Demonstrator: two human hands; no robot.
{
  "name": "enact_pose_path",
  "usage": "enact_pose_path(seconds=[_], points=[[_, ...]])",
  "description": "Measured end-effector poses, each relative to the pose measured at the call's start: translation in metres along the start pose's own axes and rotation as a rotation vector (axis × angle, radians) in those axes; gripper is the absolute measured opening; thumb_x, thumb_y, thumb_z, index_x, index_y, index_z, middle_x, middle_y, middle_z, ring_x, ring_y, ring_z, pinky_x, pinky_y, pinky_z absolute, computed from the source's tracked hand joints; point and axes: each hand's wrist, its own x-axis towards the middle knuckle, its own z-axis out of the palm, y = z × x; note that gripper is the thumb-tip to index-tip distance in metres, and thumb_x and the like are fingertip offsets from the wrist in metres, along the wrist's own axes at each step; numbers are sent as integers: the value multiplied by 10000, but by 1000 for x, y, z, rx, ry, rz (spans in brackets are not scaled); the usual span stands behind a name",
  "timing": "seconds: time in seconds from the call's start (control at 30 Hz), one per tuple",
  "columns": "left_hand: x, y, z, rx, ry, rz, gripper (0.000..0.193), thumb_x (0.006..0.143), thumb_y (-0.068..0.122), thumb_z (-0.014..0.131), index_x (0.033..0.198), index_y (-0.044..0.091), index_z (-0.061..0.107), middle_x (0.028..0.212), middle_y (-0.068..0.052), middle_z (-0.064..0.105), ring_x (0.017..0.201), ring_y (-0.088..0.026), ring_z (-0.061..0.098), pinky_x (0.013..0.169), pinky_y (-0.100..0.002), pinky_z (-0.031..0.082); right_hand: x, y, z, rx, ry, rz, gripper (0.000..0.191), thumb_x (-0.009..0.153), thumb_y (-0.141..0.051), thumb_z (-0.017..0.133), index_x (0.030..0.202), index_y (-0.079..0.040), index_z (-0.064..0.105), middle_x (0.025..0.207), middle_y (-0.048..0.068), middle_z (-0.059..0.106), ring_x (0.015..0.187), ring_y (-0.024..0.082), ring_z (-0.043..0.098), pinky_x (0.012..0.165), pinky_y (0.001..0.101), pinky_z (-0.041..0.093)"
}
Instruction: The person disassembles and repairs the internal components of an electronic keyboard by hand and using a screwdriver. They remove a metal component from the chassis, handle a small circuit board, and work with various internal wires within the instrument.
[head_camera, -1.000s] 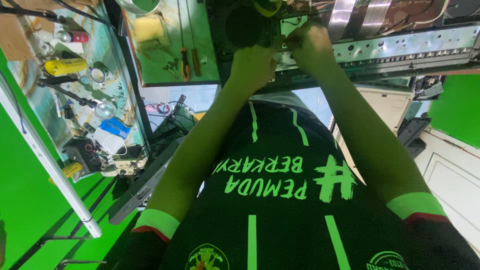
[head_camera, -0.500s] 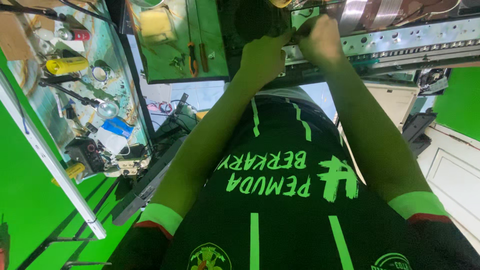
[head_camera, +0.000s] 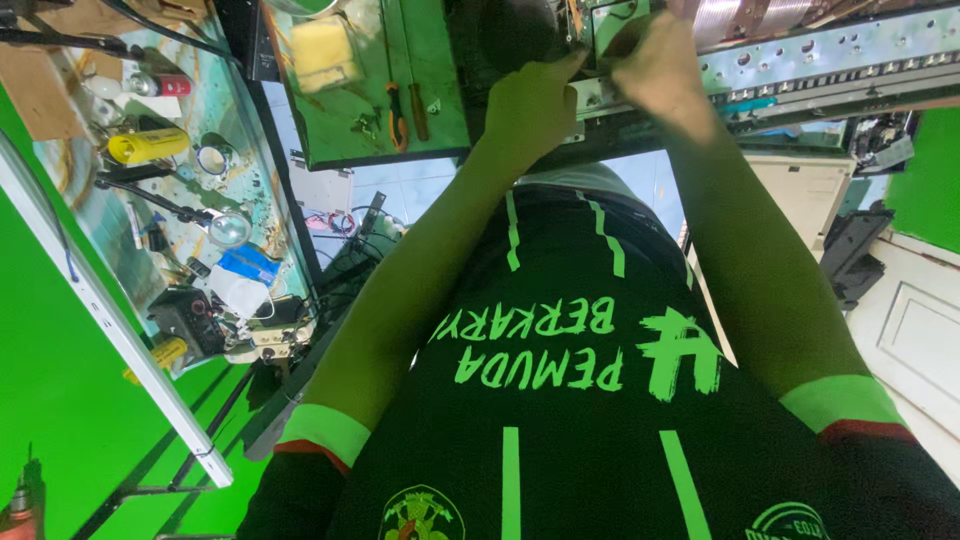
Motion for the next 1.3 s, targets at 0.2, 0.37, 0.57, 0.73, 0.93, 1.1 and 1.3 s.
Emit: enact_pose_path(seconds=[0.2, 0.37, 0.57, 0.73, 0.93, 1.1, 1.3], points=[[-4, 1, -3, -10, 130, 25, 448, 907, 247, 666, 1356, 241, 669, 934, -169, 758, 787, -298, 759, 746, -458, 605, -1, 2, -1, 60, -67, 24, 177, 835, -14, 712, 995, 27, 775, 892, 205, 764, 745, 281, 741, 701, 374, 594], [-9, 4, -12, -128, 23, -27, 467, 926, 216, 633, 1393, 250, 639, 907, -137, 771, 698, -269, 752, 699, -428, 611, -1, 14, 2, 17, -42, -35, 146, 858, -63, 802, 968, 25, 763, 895, 209, 750, 731, 276, 719, 670, 383, 585], [-12, -2, -15, -159, -49, -32, 482, 961, 180, 591, 1437, 249, 609, 954, -116, 769, 737, -246, 745, 738, -411, 611, -12, 14, 5, -102, 108, -230, 130, 944, -65, 785, 1050, 6, 807, 976, 189, 790, 778, 273, 754, 723, 404, 593], [-18, -16, -2, -91, 144, 178, 517, 932, 167, 622, 1447, 203, 599, 1006, -124, 747, 836, -250, 742, 783, -425, 599, -51, 3, 10, -47, 116, -289, 268, 1083, -119, 734, 1211, 108, 670, 1007, 213, 753, 838, 278, 763, 716, 366, 614], [-19, -21, 8, -32, 89, 175, 520, 934, 162, 623, 1452, 180, 571, 932, -106, 740, 812, -255, 740, 756, -474, 564, -62, 8, 24, -182, 293, -452, 185, 1074, -72, 744, 1183, 74, 707, 1053, 219, 742, 913, 287, 757, 780, 364, 634], [-21, -20, 5, -34, 166, 241, 523, 920, 163, 632, 1440, 182, 576, 933, -99, 743, 826, -280, 740, 723, -487, 546, -65, 13, 29, -192, 371, -498, 144, 1022, -56, 770, 1120, 45, 738, 1171, 193, 757, 1032, 284, 743, 920, 384, 631], [-19, -15, -2, -60, 11, 112, 492, 965, 176, 611, 1455, 190, 575, 843, -78, 733, 708, -221, 730, 763, -462, 552, -61, 15, 31, -182, 357, -497, 167, 1015, -65, 793, 1141, 36, 752, 1166, 189, 743, 1008, 282, 729, 900, 366, 625]])
